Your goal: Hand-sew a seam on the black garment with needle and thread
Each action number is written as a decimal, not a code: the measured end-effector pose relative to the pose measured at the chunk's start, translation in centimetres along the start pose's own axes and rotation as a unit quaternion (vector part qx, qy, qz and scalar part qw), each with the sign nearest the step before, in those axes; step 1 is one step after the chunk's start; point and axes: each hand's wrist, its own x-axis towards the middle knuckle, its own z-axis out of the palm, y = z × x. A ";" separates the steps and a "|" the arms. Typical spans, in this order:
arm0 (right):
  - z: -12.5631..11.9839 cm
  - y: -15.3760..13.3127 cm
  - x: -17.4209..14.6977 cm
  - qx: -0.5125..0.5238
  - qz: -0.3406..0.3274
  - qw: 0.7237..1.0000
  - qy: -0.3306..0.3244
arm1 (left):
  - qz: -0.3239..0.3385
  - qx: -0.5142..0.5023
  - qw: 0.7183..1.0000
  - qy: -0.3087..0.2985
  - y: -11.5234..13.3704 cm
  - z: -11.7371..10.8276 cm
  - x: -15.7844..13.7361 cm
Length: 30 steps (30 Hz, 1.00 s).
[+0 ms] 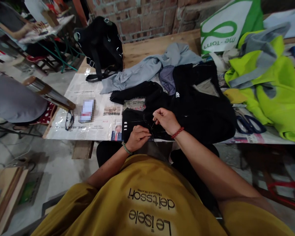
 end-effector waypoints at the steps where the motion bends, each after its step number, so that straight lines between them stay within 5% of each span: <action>1: -0.1 -0.3 -0.3 0.023 0.015 0.999 -0.027 | -0.006 -0.008 1.000 0.011 0.0 0.0 0.1; 5: -0.2 -1.1 -1.0 0.125 0.082 0.980 -0.128 | -0.036 -0.049 0.998 0.030 -0.1 0.0 0.2; 8: -0.2 -1.5 -0.8 0.160 0.056 0.976 -0.137 | -0.079 -0.078 0.993 0.034 -0.1 -0.2 0.2; 13: -2.1 -2.3 0.8 -0.024 -0.154 0.988 0.004 | -0.125 -0.102 0.986 0.045 -0.2 -0.2 0.2; 18: -7.2 -4.1 2.7 -0.294 -0.301 0.904 0.077 | -0.133 -0.103 0.984 0.052 -0.3 -0.1 0.3; 25: -11.8 -5.6 4.3 -0.430 -0.336 0.827 0.132 | -0.119 -0.089 0.988 0.041 -0.2 -0.2 0.5; 30: -13.3 -5.1 4.8 -0.394 -0.321 0.840 0.187 | -0.112 -0.079 0.990 0.038 0.0 -0.3 0.6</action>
